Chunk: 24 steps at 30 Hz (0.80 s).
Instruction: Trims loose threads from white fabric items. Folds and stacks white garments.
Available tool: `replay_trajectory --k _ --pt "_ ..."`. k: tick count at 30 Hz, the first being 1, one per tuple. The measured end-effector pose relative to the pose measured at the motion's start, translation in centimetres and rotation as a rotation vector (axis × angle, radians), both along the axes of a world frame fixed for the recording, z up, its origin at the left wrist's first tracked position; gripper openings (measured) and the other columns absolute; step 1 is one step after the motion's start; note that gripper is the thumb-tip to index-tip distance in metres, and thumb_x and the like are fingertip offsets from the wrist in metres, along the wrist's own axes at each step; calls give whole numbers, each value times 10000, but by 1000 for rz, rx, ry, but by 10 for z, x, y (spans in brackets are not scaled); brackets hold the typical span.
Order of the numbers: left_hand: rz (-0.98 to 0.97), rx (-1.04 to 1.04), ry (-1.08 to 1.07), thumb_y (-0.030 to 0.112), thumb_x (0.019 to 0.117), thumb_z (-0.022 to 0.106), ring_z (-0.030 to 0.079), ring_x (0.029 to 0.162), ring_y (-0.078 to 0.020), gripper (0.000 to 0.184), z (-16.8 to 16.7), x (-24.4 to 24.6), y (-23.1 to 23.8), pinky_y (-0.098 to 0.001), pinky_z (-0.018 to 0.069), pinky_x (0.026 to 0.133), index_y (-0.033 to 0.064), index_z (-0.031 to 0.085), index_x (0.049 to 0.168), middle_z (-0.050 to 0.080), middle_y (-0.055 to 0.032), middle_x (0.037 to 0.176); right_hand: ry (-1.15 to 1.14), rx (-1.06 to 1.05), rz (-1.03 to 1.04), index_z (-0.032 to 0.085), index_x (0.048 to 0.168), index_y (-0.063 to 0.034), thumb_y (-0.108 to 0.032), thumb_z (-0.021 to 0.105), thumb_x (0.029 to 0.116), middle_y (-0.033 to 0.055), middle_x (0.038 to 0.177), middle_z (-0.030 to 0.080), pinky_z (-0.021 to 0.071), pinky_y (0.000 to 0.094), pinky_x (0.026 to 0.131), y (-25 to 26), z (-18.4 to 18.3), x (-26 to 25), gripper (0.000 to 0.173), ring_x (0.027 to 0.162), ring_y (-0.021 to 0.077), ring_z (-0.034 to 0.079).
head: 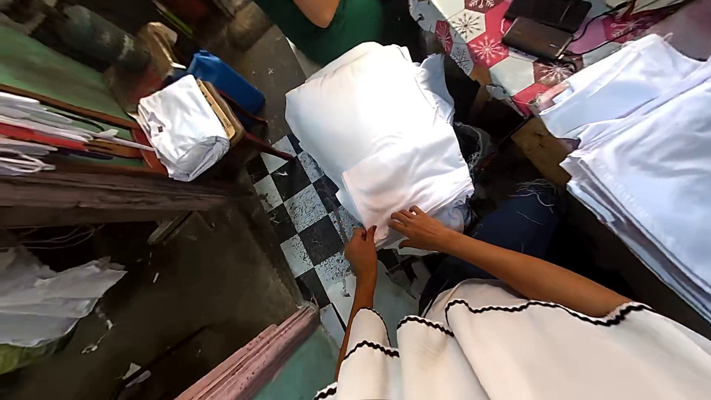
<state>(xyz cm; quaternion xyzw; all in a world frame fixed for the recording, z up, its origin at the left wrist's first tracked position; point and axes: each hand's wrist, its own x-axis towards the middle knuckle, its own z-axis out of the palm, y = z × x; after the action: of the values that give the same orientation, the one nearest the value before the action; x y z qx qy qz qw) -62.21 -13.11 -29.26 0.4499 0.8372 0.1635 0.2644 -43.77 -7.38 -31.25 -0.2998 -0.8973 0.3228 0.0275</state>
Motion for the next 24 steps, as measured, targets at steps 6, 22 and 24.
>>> replay_trajectory --k 6,22,24 --pt "-108 214 167 222 1026 580 670 673 -334 363 27 4 13 -529 517 662 -77 692 853 662 -181 707 145 22 -60 681 1129 29 -176 535 1051 234 1183 682 481 590 944 8 6 -21 264 1135 418 648" --pt "-22 -34 -482 121 1043 548 695 790 -175 250 -13 -34 -1 -360 586 794 -95 674 1054 706 -155 908 231 -313 -343 708 1131 46 -42 568 1007 202 1153 719 481 559 1005 18 10 20 207 1111 353 677" --pt "61 106 -689 62 1067 459 712 810 -146 250 -9 -31 2 -333 608 787 -123 622 1111 710 -141 933 339 -361 -454 698 1065 63 -10 611 980 189 1080 737 549 479 938 23 28 28 142 1006 295 715"
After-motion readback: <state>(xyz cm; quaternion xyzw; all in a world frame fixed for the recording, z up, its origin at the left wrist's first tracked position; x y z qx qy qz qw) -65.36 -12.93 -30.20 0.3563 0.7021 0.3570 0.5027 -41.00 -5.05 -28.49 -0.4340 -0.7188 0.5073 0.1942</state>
